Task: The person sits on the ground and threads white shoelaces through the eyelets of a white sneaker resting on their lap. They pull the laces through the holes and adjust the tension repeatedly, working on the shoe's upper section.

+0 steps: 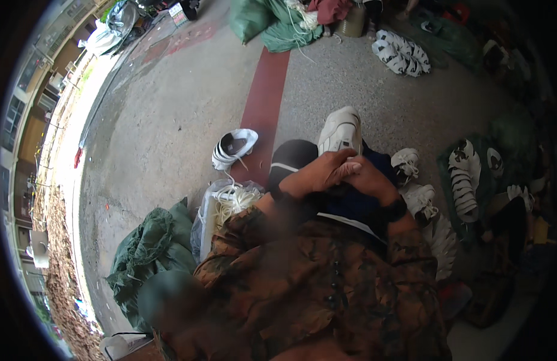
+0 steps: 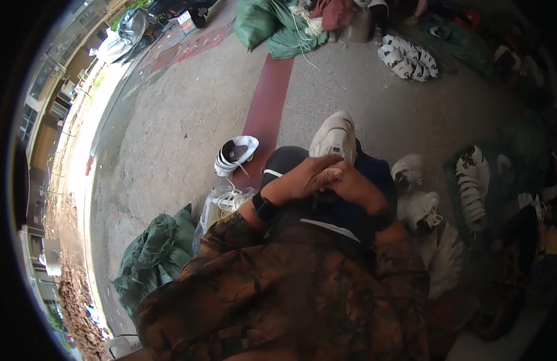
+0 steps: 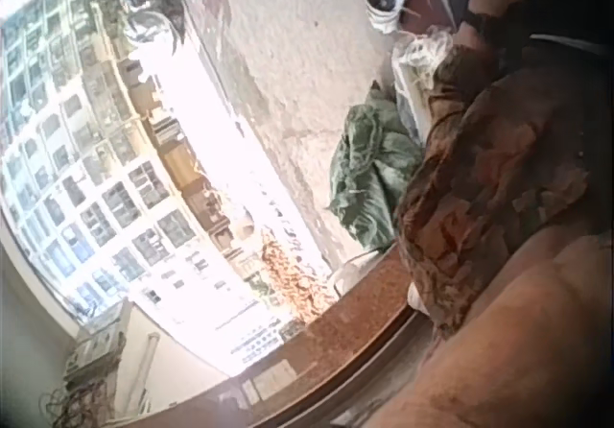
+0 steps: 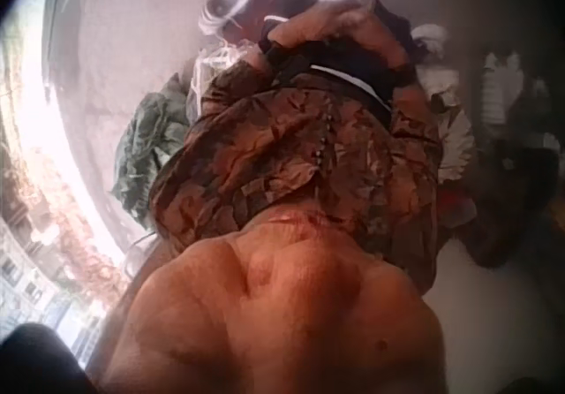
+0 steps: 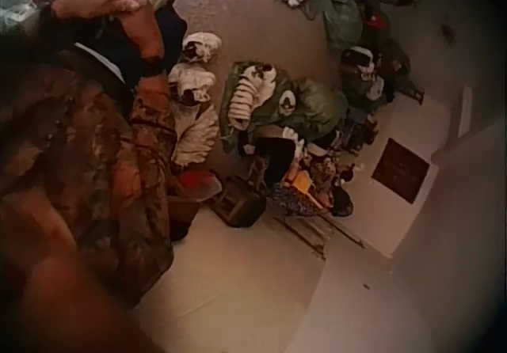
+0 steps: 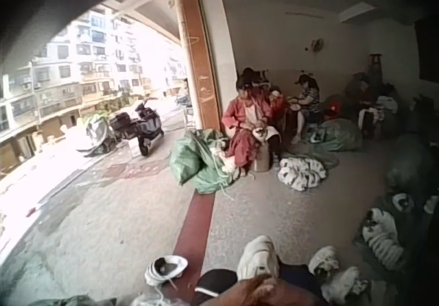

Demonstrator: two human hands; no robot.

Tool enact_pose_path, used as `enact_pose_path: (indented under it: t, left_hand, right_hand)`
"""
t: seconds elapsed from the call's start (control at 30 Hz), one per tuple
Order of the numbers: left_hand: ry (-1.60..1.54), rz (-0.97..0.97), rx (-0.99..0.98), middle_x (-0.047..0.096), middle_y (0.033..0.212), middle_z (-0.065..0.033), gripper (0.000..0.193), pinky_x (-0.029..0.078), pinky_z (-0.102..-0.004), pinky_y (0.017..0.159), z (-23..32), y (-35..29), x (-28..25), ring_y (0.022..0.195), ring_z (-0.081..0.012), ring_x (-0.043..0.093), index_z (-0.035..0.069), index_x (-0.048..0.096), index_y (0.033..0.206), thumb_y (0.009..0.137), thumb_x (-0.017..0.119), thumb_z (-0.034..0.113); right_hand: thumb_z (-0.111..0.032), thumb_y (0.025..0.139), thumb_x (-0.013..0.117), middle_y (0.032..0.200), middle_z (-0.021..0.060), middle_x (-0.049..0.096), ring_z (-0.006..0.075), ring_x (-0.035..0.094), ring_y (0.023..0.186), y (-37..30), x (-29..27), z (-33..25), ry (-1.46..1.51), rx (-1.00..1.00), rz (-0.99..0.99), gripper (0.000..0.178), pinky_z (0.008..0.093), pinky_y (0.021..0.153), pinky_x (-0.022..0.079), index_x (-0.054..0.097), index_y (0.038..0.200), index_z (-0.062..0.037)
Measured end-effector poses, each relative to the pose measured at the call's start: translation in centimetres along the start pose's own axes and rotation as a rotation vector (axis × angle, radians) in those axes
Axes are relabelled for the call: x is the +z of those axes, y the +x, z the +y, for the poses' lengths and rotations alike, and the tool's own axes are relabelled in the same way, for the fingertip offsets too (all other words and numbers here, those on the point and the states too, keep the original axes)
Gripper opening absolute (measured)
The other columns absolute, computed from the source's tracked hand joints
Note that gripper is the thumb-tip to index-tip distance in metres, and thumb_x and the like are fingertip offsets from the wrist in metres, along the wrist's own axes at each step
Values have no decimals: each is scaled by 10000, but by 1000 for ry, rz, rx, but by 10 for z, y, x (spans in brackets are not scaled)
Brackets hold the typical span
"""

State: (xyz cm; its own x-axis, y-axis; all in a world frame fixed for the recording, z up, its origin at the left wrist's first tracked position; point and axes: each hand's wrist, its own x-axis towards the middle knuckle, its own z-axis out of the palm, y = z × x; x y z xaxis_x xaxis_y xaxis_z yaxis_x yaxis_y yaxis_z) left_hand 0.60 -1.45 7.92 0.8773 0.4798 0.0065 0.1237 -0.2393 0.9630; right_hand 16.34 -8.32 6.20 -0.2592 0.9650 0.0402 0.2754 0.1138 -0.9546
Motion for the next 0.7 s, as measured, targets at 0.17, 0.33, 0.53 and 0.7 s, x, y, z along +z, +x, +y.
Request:
enact_pose_path:
  t: [0.17,0.33,0.53,0.7]
  left_hand:
    - [243,-32,44,630,750,-136,364,471,-300,630,-44,-13,-8,659,-166,600,-17,569,1076,874,592,286]
    - [53,201,208,639,760,-148,233,479,-305,674,-43,0,5,715,-163,618,-34,624,955,842,621,170]
    - [86,65,-38,647,750,-130,209,489,-293,700,-42,10,-12,726,-150,624,-51,631,941,833,611,127]
    - [-29,294,-110,637,694,-47,121,468,-234,587,-67,39,-4,639,-84,587,-2,636,859,845,583,105]
  right_hand:
    - [-75,785,604,571,-19,461,46,407,563,-20,-14,28,-237,106,78,127,237,513,339,568,702,13]
    - [-125,803,616,656,136,597,120,534,610,-5,-3,30,-105,109,52,143,299,580,422,626,810,18]
    - [-99,799,613,630,66,570,110,509,606,9,-12,33,-136,84,163,128,293,556,408,590,747,16]
    - [-56,751,638,598,4,501,74,444,581,25,-29,80,-184,148,443,132,264,522,376,523,693,-23]
